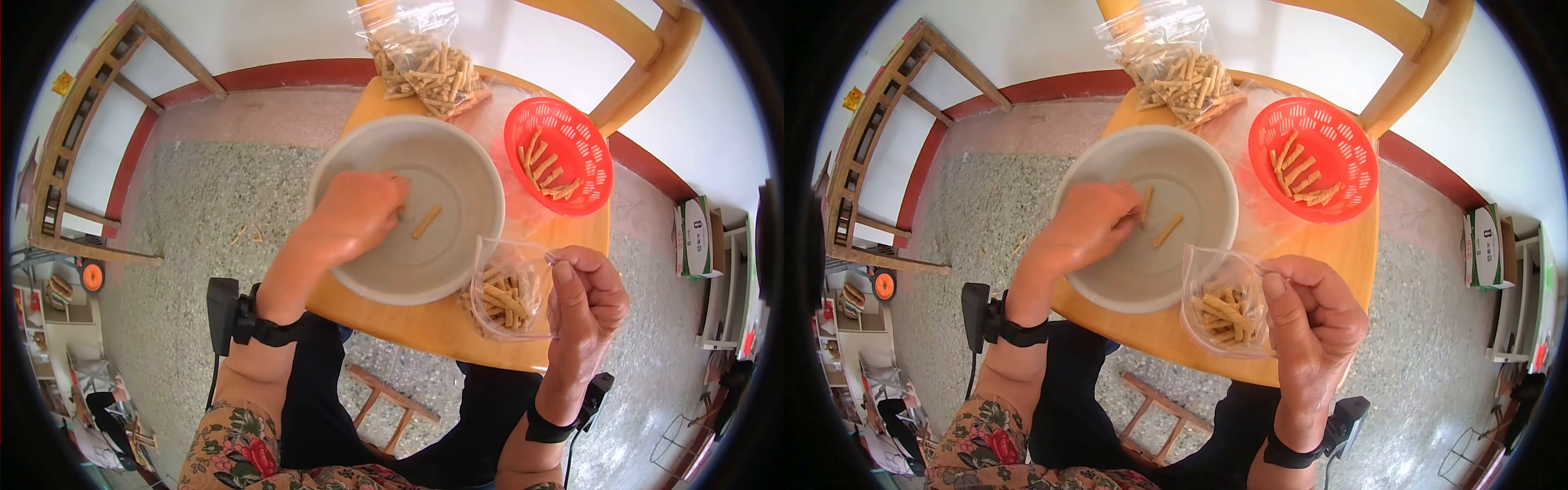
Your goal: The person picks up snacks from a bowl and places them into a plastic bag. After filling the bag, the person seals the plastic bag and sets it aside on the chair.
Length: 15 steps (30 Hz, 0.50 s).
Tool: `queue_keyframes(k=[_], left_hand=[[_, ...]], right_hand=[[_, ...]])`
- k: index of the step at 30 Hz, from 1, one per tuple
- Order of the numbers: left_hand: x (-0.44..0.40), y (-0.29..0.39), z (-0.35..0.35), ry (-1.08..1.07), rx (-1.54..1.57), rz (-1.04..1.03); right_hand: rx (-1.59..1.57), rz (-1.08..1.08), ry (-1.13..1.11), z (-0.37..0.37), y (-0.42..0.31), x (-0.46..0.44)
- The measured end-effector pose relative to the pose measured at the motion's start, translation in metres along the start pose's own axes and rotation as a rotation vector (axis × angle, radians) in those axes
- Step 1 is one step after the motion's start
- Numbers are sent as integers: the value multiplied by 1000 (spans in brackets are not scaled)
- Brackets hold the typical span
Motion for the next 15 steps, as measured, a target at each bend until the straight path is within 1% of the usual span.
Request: queue_keyframes(k=[2, 3, 5, 6, 8, 9, 11, 15], left_hand=[[5, 4, 17, 103, 614, -89], [7, 7, 22, 108, 611, -91], [13, 14, 29, 139, 1052, -315], [15, 18, 33, 143, 1050, -318], [16, 25, 36, 64, 1444, -337], [17, 27, 38, 66, 1443, -339], [18, 33, 38, -26, 1567, -390], [17, 37, 37, -32, 1641, -420]], right_hand=[[-7, 8, -11, 0, 0, 0], [-9, -11, -3, -1, 0, 0], [-10, -24, 3, -2, 0, 0], [-32, -21, -10, -3, 0, 0], [-53, -16, -22, -4, 1, 0], [-61, -17, -31, -4, 2, 0], [-69, -16, -39, -4, 3, 0], [-73, -12, -45, -3, 3, 0]])
Point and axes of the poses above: each hand's wrist, its own x-axis away from the middle knuckle, its own z-axis out of the back of the hand, y = z × x, the point moved 3 cm from there along -x, towards the middle knuckle, and after that the axes turned 14 degrees about -y, right-handed, at the moved point
